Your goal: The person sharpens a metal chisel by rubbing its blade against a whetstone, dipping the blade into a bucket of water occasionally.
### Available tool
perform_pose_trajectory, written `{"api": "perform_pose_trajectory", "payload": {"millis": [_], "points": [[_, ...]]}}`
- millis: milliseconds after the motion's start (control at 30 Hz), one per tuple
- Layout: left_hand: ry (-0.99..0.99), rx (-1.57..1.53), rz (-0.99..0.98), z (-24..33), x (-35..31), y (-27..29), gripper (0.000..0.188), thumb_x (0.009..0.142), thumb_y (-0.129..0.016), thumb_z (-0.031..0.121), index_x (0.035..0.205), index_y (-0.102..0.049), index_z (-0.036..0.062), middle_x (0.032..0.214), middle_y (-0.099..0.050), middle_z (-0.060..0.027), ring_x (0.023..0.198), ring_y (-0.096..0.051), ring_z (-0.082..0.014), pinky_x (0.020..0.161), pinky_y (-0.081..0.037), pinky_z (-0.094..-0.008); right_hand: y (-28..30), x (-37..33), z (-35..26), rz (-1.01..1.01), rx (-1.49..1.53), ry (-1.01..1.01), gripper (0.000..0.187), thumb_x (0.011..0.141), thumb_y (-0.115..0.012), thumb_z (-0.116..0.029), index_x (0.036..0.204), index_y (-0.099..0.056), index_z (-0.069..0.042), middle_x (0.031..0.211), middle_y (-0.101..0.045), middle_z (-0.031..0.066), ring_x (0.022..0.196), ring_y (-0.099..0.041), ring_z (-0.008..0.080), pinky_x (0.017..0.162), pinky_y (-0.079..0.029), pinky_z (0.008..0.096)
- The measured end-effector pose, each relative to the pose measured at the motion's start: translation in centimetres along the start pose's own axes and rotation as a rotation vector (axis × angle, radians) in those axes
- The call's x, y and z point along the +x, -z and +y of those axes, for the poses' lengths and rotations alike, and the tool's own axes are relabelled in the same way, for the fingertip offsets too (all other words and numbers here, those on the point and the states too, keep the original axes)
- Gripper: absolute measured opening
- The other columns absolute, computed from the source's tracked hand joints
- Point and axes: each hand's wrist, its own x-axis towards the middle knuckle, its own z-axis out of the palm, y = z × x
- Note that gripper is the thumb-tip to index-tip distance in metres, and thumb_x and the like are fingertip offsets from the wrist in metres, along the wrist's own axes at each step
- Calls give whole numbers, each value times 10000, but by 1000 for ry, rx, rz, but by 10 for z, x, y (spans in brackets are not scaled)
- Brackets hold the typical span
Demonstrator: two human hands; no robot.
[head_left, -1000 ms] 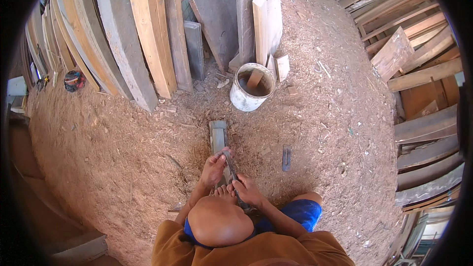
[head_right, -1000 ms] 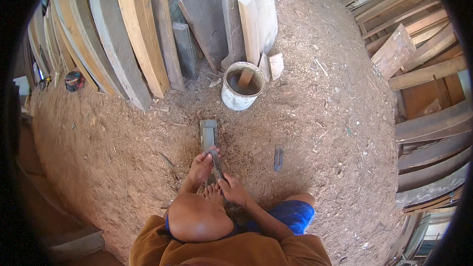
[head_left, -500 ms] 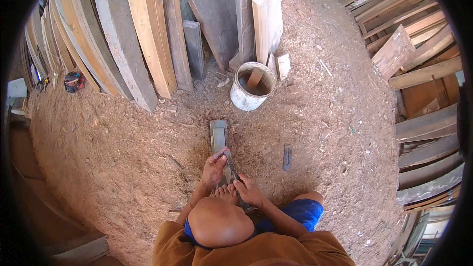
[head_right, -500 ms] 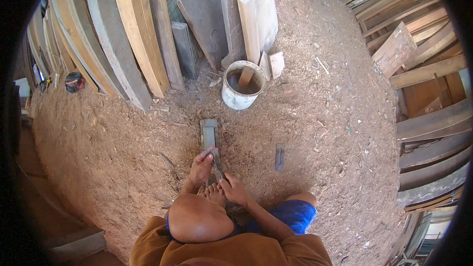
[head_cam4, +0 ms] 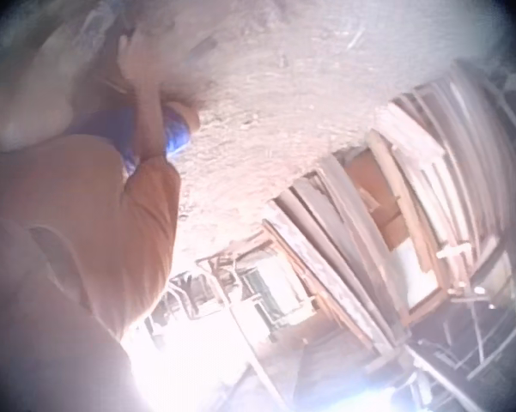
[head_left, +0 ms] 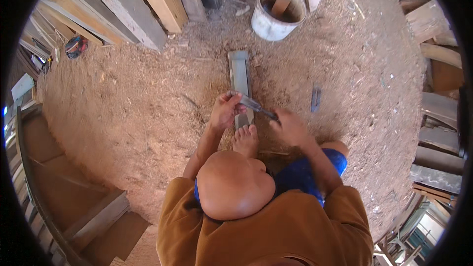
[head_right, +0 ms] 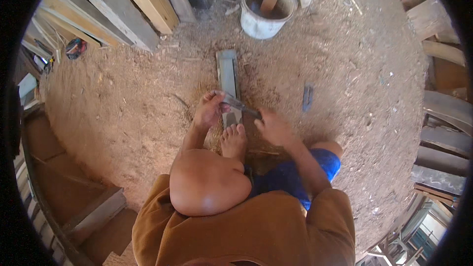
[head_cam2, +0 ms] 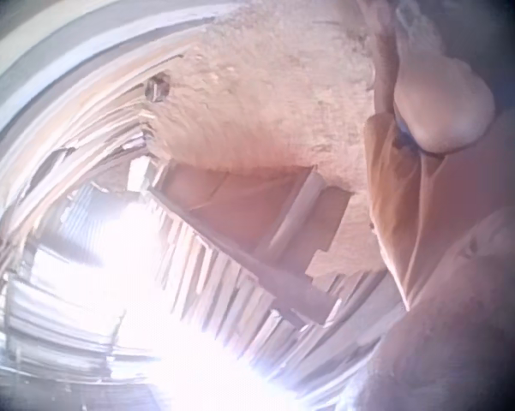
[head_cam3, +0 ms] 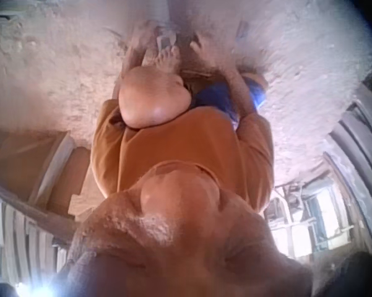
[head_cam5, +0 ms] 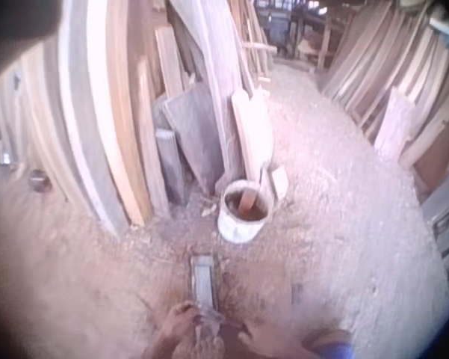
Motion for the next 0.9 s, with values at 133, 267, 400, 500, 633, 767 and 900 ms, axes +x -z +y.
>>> {"api": "perform_pose_trajectory", "payload": {"millis": [133,267,400,500,633,767,900], "points": [[89,-147,-116,-2,-7,8,276,1058,-653,274,1214,-680,47,1058,-771,-107,844,-767,-189,745,-651,-368,9,0,13,109,-60,59,354,924,-720,-254,1171,-622,-21,1018,-692,227,942,-681,447,819,-548,530],[214,-418,-311,14,-24,-24,532,1038,-662,427,1385,-609,27,1002,-749,-107,829,-752,-213,739,-640,-380,15,-2,18,123,-52,106,312,898,-746,-250,1098,-632,-40,936,-697,195,877,-694,424,770,-555,517],[228,-432,-482,3,-31,-23,730,952,-711,556,1437,-578,27,878,-662,-59,788,-676,-194,683,-603,-357,19,0,10,48,-11,142,284,855,-763,-230,1052,-650,-60,875,-698,177,840,-700,413,749,-558,509],[177,-343,-576,-6,-31,-18,791,895,-756,585,1429,-584,27,829,-592,-26,768,-608,-163,652,-577,-336,15,1,13,43,-34,172,273,826,-764,-213,1033,-658,-70,855,-704,164,817,-706,405,736,-562,501],[147,-323,-619,-10,-28,-15,792,872,-788,569,1420,-590,33,830,-583,-23,747,-596,-146,648,-583,-335,15,0,10,70,1,181,278,813,-763,-201,1039,-661,-76,848,-710,159,808,-711,394,729,-564,499],[139,-302,-637,-9,-29,-15,790,889,-766,568,1421,-580,14,824,-589,-28,730,-612,-148,654,-599,-338,18,-2,5,78,24,189,230,819,-770,-151,1011,-680,-63,831,-695,157,794,-702,388,708,-550,475],[174,-347,-659,-4,-30,-20,797,898,-746,572,1413,-570,-11,811,-589,-29,705,-619,-152,644,-605,-341,20,-4,4,92,42,208,232,815,-772,-120,1018,-680,-59,832,-688,158,799,-699,385,708,-548,462]]}}
